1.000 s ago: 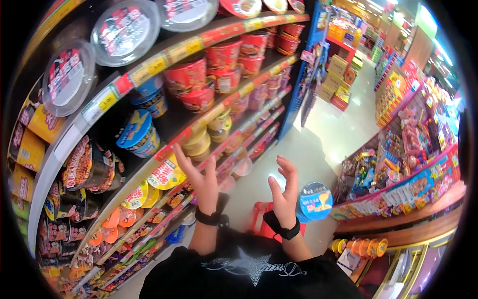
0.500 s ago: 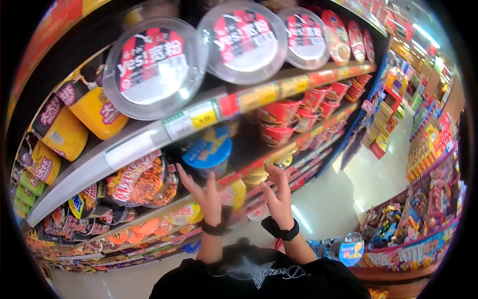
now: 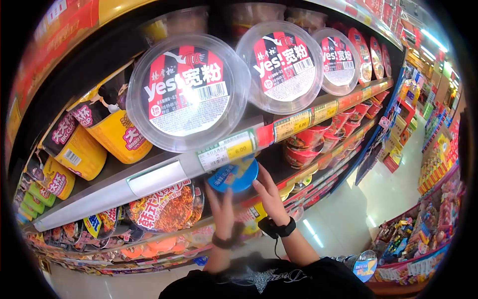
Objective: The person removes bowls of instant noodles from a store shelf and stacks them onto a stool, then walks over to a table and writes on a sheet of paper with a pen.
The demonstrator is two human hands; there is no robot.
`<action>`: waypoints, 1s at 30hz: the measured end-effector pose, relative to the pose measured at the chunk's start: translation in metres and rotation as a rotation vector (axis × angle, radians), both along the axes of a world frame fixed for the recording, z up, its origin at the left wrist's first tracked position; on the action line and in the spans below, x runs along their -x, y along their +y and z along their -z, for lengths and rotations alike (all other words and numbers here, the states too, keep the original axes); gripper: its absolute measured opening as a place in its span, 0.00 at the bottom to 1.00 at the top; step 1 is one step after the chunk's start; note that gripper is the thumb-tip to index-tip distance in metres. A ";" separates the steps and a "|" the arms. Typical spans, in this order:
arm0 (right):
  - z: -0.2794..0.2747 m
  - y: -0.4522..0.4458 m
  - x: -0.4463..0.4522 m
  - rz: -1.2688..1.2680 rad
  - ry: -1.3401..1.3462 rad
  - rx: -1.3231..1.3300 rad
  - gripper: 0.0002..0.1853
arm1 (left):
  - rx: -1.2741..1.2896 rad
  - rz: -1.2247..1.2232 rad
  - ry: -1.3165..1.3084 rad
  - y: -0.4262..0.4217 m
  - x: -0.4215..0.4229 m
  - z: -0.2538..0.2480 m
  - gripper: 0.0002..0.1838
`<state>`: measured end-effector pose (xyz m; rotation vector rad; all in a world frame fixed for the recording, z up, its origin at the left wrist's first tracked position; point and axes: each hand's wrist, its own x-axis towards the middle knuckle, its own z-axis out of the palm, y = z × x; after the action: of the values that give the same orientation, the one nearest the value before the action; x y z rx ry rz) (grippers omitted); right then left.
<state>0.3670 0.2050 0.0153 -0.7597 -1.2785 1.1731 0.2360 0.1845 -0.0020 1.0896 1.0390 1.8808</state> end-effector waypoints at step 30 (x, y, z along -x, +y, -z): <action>-0.031 -0.296 -0.215 0.774 -0.141 -0.017 0.38 | -0.122 0.751 0.128 -0.189 -0.231 -0.040 0.40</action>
<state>0.5818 -0.0908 0.0464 -1.1992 -0.9545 0.4850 0.4674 -0.0041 0.0375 1.4342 0.4672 1.2833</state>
